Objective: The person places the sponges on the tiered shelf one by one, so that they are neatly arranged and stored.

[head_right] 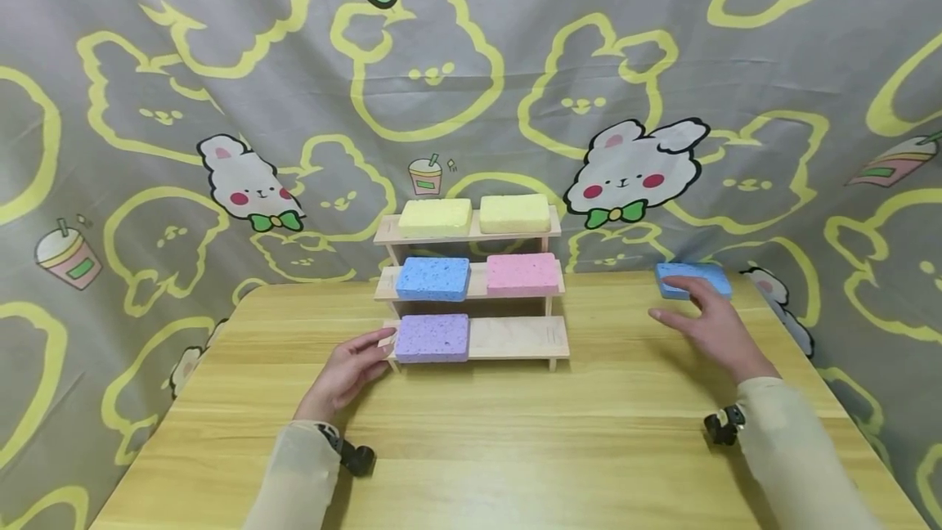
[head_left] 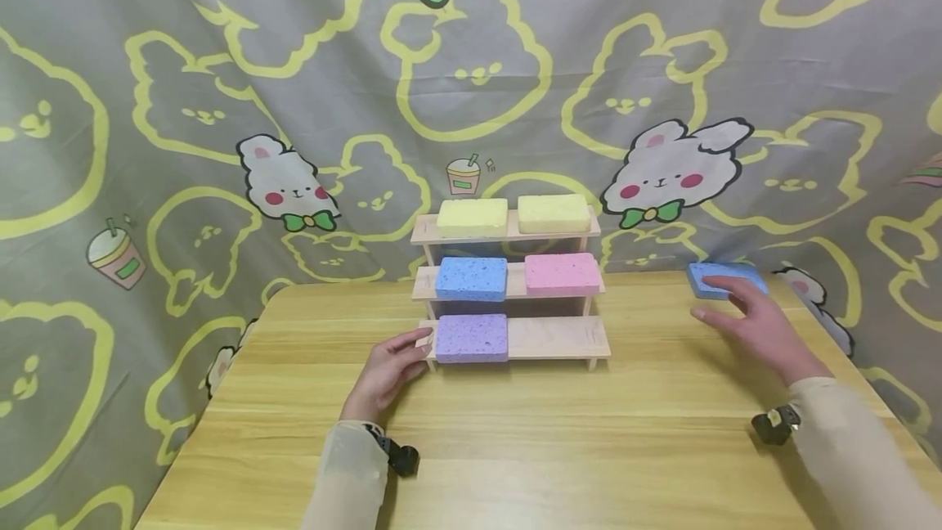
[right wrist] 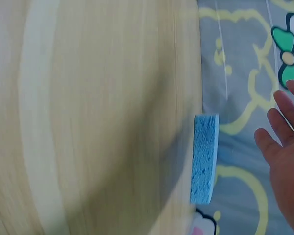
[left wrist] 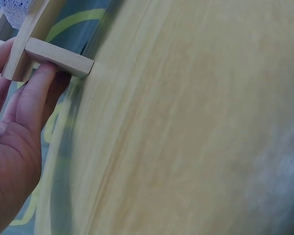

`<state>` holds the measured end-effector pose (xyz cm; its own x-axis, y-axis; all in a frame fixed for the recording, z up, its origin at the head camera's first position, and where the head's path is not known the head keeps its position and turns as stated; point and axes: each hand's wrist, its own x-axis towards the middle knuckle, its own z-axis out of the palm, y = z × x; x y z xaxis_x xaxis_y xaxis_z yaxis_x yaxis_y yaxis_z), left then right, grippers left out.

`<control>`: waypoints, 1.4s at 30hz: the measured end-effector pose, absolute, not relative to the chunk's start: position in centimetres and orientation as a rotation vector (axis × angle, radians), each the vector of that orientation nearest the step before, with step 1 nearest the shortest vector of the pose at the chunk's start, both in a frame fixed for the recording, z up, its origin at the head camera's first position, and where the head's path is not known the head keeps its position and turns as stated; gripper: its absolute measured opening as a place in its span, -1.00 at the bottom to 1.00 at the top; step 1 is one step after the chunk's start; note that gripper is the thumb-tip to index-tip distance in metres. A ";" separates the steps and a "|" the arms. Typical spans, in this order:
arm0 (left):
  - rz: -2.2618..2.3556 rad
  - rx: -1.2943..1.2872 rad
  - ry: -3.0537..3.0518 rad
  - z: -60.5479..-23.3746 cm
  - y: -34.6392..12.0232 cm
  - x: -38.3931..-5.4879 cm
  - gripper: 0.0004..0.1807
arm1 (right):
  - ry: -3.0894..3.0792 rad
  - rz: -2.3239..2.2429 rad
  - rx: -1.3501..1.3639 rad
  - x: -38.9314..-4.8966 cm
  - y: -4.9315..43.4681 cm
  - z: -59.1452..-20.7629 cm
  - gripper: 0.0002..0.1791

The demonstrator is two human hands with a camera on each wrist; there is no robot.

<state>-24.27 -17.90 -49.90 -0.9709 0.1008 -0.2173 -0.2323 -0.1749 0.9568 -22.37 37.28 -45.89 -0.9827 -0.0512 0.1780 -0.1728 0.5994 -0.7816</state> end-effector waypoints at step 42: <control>2.216 -0.128 1.882 -50.0 -18.1 -24.2 -0.55 | -2.977 0.621 0.241 -29.5 46.4 -48.3 -0.14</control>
